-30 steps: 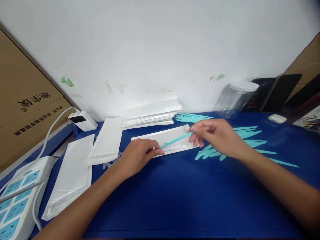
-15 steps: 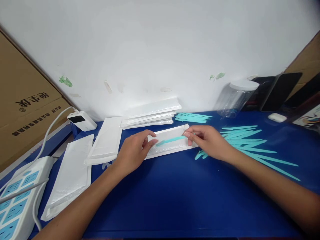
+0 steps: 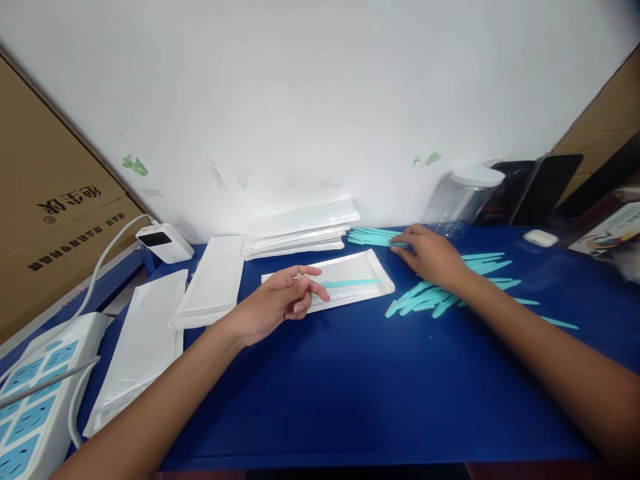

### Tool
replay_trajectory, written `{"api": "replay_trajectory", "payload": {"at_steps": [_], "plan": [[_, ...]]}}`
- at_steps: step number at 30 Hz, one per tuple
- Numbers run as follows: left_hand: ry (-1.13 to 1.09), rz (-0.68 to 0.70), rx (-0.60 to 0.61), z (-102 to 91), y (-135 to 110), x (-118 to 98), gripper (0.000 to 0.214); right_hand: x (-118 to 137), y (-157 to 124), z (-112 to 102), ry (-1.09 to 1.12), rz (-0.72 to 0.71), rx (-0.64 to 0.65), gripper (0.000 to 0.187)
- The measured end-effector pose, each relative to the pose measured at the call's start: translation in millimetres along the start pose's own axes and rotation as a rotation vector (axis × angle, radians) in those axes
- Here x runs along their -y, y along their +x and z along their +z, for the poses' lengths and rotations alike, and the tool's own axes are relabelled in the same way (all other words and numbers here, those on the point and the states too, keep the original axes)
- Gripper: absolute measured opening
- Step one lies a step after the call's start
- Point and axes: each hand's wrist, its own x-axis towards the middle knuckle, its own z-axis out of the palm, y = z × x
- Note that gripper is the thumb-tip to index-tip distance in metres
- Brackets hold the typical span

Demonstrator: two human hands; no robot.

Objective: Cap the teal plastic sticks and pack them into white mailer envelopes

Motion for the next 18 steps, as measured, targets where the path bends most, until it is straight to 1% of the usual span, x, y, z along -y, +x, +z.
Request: {"api": "replay_trajectory", "payload": {"at_steps": [2, 5, 8, 10, 13, 15, 18], "plan": [[0.117, 0.025, 0.026, 0.9, 0.3, 1.5, 0.042, -2.4, 1.7, 3.2, -0.01, 0.003, 0.026, 0.024], [0.302, 0.052, 0.022, 1.6, 2.1, 1.6, 0.043, -3.7, 3.2, 6.2, -0.008, 0.016, 0.057, 0.019], [0.484, 0.133, 0.0, 2.0, 3.5, 0.0, 0.048, -4.4, 2.9, 7.8, -0.02, 0.024, 0.08, 0.018], [0.566, 0.187, -0.015, 2.5, 3.1, -1.0, 0.049, -4.4, 2.0, 8.2, -0.035, 0.026, 0.093, 0.02], [0.613, 0.19, -0.066, 3.4, 0.7, -1.6, 0.05, -4.2, 0.9, 7.1, -0.053, 0.018, 0.101, 0.023], [0.584, 0.174, -0.094, 3.3, -0.7, -1.0, 0.05, -3.6, 0.9, 4.4, -0.053, 0.012, 0.095, 0.024], [0.495, 0.159, -0.056, 2.0, -1.0, 1.1, 0.049, 1.0, 0.4, -5.5, -0.045, 0.023, 0.06, 0.024]]}}
